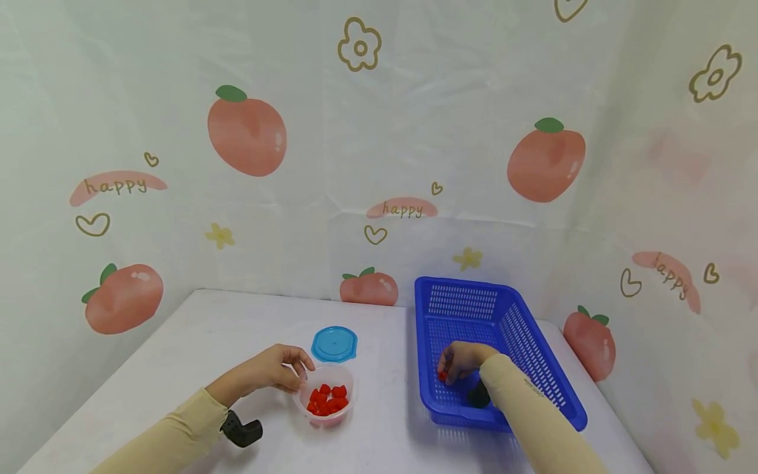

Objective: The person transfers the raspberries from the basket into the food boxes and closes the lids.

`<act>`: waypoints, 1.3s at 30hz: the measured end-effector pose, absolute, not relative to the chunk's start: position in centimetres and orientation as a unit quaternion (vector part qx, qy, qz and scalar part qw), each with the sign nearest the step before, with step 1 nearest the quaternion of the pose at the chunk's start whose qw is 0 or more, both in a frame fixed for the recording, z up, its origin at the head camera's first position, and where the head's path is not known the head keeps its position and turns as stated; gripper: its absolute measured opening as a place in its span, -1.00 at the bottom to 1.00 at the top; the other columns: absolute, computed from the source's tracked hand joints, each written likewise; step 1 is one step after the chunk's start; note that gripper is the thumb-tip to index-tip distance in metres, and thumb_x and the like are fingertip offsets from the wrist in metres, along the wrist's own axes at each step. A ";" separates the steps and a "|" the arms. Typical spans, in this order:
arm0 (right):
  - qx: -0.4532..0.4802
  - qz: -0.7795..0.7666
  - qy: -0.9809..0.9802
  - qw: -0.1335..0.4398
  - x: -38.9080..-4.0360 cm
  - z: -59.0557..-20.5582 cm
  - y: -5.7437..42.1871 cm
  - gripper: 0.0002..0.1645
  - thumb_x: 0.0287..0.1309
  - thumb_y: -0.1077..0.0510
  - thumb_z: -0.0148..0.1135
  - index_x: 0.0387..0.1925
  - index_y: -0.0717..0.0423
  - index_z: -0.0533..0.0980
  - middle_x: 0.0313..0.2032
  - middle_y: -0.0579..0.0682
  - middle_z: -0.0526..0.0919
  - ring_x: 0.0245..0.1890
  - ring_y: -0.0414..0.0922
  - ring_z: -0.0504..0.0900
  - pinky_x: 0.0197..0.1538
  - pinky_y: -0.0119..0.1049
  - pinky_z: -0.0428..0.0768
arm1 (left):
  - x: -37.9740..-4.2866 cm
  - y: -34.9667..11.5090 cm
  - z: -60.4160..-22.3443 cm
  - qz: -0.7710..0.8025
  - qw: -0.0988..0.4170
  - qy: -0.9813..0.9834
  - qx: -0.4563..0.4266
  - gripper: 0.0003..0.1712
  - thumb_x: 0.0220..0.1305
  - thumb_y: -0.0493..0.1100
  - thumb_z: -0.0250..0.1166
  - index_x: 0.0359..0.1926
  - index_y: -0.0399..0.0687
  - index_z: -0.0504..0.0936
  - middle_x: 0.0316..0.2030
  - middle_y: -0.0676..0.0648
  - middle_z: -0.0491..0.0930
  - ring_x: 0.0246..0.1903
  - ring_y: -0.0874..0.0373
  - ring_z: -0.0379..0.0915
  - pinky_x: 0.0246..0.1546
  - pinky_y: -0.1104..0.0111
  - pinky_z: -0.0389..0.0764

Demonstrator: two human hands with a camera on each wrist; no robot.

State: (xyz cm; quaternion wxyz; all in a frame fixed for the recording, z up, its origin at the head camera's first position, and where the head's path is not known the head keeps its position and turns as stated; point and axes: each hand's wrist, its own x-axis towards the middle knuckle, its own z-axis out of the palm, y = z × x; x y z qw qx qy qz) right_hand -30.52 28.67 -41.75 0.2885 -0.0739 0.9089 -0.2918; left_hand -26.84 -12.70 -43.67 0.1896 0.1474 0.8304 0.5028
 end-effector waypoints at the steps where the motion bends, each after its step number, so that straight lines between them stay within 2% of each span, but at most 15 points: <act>1: -0.070 -0.290 0.910 0.288 -30.5 -41.7 28.6 -0.80 -0.01 0.41 0.37 -0.32 0.19 0.56 -0.35 0.01 0.60 -0.33 -0.12 0.54 -0.16 -0.28 0.63 | -26.8 -12.7 -43.7 0.503 0.190 0.830 0.147 -0.69 0.04 -0.33 0.40 -0.13 -0.17 0.62 -0.37 -0.08 0.54 -0.42 0.12 0.56 -0.31 0.27 0.72; 6: -0.066 -0.287 0.911 0.289 -30.5 -41.5 28.7 -0.82 0.00 0.38 0.37 -0.32 0.18 0.56 -0.36 0.01 0.59 -0.34 -0.10 0.52 -0.18 -0.28 0.60 | -26.9 -12.7 -43.7 0.504 0.194 0.829 0.145 -0.68 0.04 -0.33 0.40 -0.12 -0.16 0.62 -0.36 -0.08 0.54 -0.43 0.13 0.56 -0.30 0.27 0.72; 11: -0.106 -0.308 0.905 0.274 -30.8 -41.4 29.1 -0.84 0.05 0.33 0.35 -0.30 0.18 0.54 -0.35 0.00 0.59 -0.34 -0.10 0.51 -0.24 -0.31 0.54 | -26.8 -12.7 -43.7 0.505 0.193 0.828 0.147 -0.68 0.04 -0.33 0.40 -0.12 -0.17 0.61 -0.37 -0.08 0.54 -0.43 0.13 0.57 -0.30 0.26 0.72; 20: -0.183 -0.422 0.872 0.164 -31.3 -39.9 29.2 -0.73 0.18 0.22 0.28 -0.15 0.32 0.48 -0.25 0.06 0.58 -0.24 -0.09 0.54 -0.14 -0.24 0.61 | -26.7 -12.7 -43.5 0.499 0.188 0.834 0.145 -0.68 0.05 -0.33 0.40 -0.12 -0.17 0.61 -0.36 -0.08 0.54 -0.42 0.12 0.56 -0.29 0.26 0.72; 25: -0.180 -0.466 0.859 0.113 -31.0 -38.8 28.9 -0.69 0.21 0.24 0.26 -0.10 0.38 0.45 -0.23 0.10 0.57 -0.14 0.07 0.60 -0.01 -0.11 0.66 | -26.6 -12.7 -43.3 0.501 0.186 0.832 0.147 -0.68 0.05 -0.33 0.40 -0.12 -0.17 0.61 -0.37 -0.08 0.54 -0.42 0.13 0.56 -0.29 0.27 0.72; 28: -0.176 -0.476 0.857 0.088 -30.7 -38.1 28.8 -0.59 0.21 0.17 0.28 -0.02 0.38 0.44 -0.19 0.12 0.55 -0.09 0.12 0.59 0.03 -0.04 0.65 | -26.5 -12.6 -43.3 0.501 0.186 0.832 0.147 -0.68 0.04 -0.34 0.40 -0.12 -0.17 0.61 -0.37 -0.08 0.54 -0.41 0.13 0.56 -0.29 0.27 0.72; 33: -0.170 -0.485 0.857 0.044 -30.0 -36.9 28.3 -0.49 0.21 0.07 0.28 0.08 0.30 0.43 -0.09 0.14 0.54 -0.07 -0.02 0.58 0.05 -0.12 0.63 | -26.6 -12.7 -43.3 0.501 0.185 0.832 0.149 -0.68 0.05 -0.34 0.39 -0.12 -0.18 0.61 -0.36 -0.08 0.54 -0.41 0.13 0.56 -0.30 0.28 0.72; 39: -0.178 -0.536 0.825 -0.003 -28.7 -35.1 26.6 -0.48 0.25 0.11 0.25 0.11 0.36 0.37 -0.06 0.09 0.55 -0.12 -0.23 0.61 0.01 -0.37 0.59 | -26.6 -12.7 -43.4 0.500 0.184 0.833 0.150 -0.68 0.05 -0.34 0.39 -0.11 -0.19 0.61 -0.36 -0.08 0.54 -0.41 0.13 0.56 -0.29 0.27 0.72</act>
